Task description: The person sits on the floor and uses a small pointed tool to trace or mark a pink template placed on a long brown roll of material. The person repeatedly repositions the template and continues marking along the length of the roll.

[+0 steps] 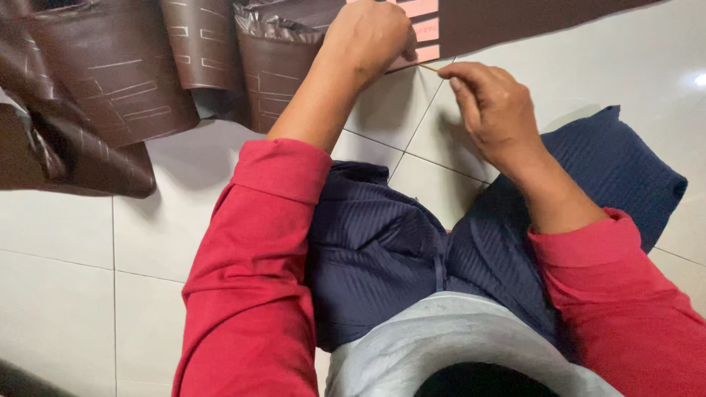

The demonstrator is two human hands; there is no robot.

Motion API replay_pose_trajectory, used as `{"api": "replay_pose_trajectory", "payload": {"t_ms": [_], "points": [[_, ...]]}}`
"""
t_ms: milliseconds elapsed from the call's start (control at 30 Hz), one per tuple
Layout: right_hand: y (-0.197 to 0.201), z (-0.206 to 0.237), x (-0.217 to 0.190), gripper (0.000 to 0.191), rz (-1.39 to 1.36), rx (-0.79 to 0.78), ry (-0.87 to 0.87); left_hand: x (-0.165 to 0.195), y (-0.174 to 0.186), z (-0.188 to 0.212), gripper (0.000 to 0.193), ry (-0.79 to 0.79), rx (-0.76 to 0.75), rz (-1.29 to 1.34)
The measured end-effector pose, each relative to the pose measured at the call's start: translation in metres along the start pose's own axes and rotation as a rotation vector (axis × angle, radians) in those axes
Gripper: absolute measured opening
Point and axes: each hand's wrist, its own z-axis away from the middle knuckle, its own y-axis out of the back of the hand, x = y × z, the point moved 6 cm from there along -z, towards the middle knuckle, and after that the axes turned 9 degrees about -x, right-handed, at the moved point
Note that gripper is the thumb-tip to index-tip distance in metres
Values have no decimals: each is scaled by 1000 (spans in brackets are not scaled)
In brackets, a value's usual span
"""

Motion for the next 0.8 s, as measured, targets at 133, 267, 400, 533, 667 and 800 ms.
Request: {"api": "replay_pose_trajectory", "payload": {"t_ms": [133,267,400,533,667,800], "points": [[11,5,14,13,-19,27,-74,1,2,0,13,15,-17,13],[14,8,15,12,-48,58,-30,2,4,5,12,55,-8,41],[30,14,14,16,-122,211,94,12,1,18,19,138,-9,63],[31,5,39,21,-394,158,-119,32,5,28,33,267,170,-132],[25,-4,52,17,-242,47,-221,31,18,41,62,402,399,-291],[18,-11,55,19,-131,-15,-139,29,17,50,57,344,286,-51]]}}
